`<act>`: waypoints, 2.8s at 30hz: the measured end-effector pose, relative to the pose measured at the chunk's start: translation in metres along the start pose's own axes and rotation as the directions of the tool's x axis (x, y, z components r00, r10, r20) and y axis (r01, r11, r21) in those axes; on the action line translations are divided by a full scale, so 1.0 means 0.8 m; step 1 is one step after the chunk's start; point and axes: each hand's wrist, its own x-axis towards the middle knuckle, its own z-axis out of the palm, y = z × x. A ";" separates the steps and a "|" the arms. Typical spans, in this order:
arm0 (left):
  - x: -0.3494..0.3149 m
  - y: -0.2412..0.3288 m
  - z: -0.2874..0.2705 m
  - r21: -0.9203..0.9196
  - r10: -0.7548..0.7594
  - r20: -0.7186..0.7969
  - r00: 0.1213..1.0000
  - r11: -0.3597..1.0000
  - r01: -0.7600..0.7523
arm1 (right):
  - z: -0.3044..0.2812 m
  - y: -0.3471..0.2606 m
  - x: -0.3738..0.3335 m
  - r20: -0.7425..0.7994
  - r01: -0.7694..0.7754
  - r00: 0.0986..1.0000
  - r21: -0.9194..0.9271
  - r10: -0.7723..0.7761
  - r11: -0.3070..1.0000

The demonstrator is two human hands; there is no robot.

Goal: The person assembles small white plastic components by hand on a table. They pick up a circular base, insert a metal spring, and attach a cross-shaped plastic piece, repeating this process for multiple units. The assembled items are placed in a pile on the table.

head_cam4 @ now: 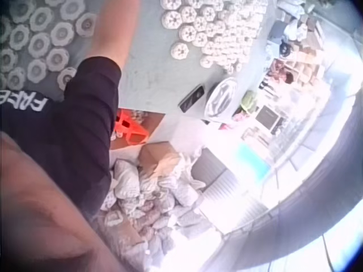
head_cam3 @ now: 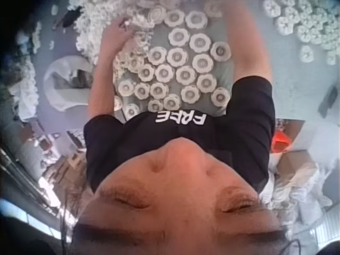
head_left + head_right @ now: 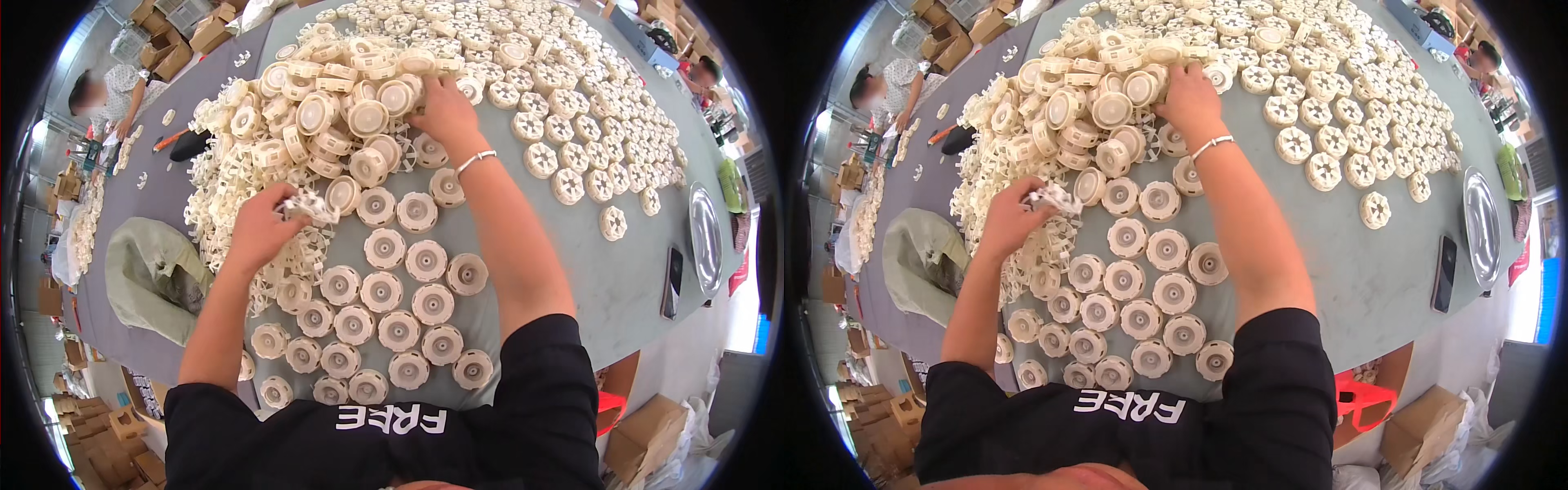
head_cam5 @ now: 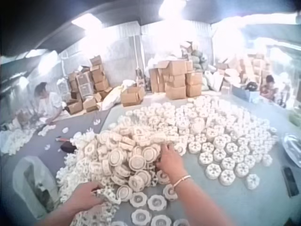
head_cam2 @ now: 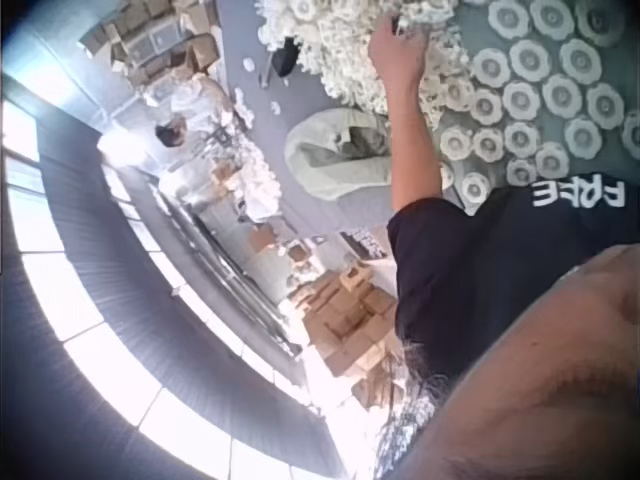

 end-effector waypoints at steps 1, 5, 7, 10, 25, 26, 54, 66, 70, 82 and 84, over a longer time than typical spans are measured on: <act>-0.001 -0.006 -0.007 -0.144 -0.040 0.026 0.999 0.989 0.043 | -0.002 0.005 0.001 0.033 -0.027 0.999 0.042 0.025 0.999; -0.003 0.001 -0.035 -0.608 -0.178 -0.012 0.984 0.782 0.134 | -0.034 0.007 -0.015 -0.050 0.039 0.998 0.140 -0.032 0.989; -0.007 -0.014 -0.044 -0.513 -0.237 -0.093 0.967 0.844 0.158 | -0.043 0.031 -0.043 -0.161 0.172 0.977 0.198 -0.141 0.965; -0.009 -0.052 -0.052 -0.250 -0.208 -0.269 0.940 0.958 0.140 | -0.076 0.061 -0.111 -0.153 0.174 0.980 0.361 -0.126 0.916; 0.057 0.187 0.182 0.146 0.511 0.143 0.848 0.836 -0.529 | -0.165 0.131 -0.338 0.076 -0.143 0.989 0.194 0.130 0.971; 0.061 0.187 0.189 0.137 0.521 0.161 0.839 0.830 -0.541 | -0.168 0.142 -0.342 0.075 -0.138 0.988 0.066 0.133 0.988; -0.093 0.181 0.200 -0.256 0.704 0.285 0.650 0.709 -0.657 | -0.183 0.138 -0.477 0.279 -0.163 0.954 0.189 0.107 0.968; -0.092 0.177 0.207 -0.361 0.642 0.290 0.710 0.760 -0.540 | -0.173 0.116 -0.480 0.039 -0.163 0.986 0.357 0.160 0.920; -0.082 0.176 0.192 -0.422 0.625 0.352 0.696 0.770 -0.478 | -0.154 0.060 -0.449 0.076 0.059 0.993 0.362 -0.092 0.930; -0.084 0.178 0.203 -0.376 0.581 0.390 0.715 0.809 -0.452 | -0.115 0.065 -0.444 0.127 0.094 0.982 0.306 -0.138 0.947; -0.086 0.182 0.200 -0.345 0.572 0.415 0.707 0.818 -0.460 | -0.119 0.070 -0.446 0.162 0.086 0.976 0.327 -0.146 0.941</act>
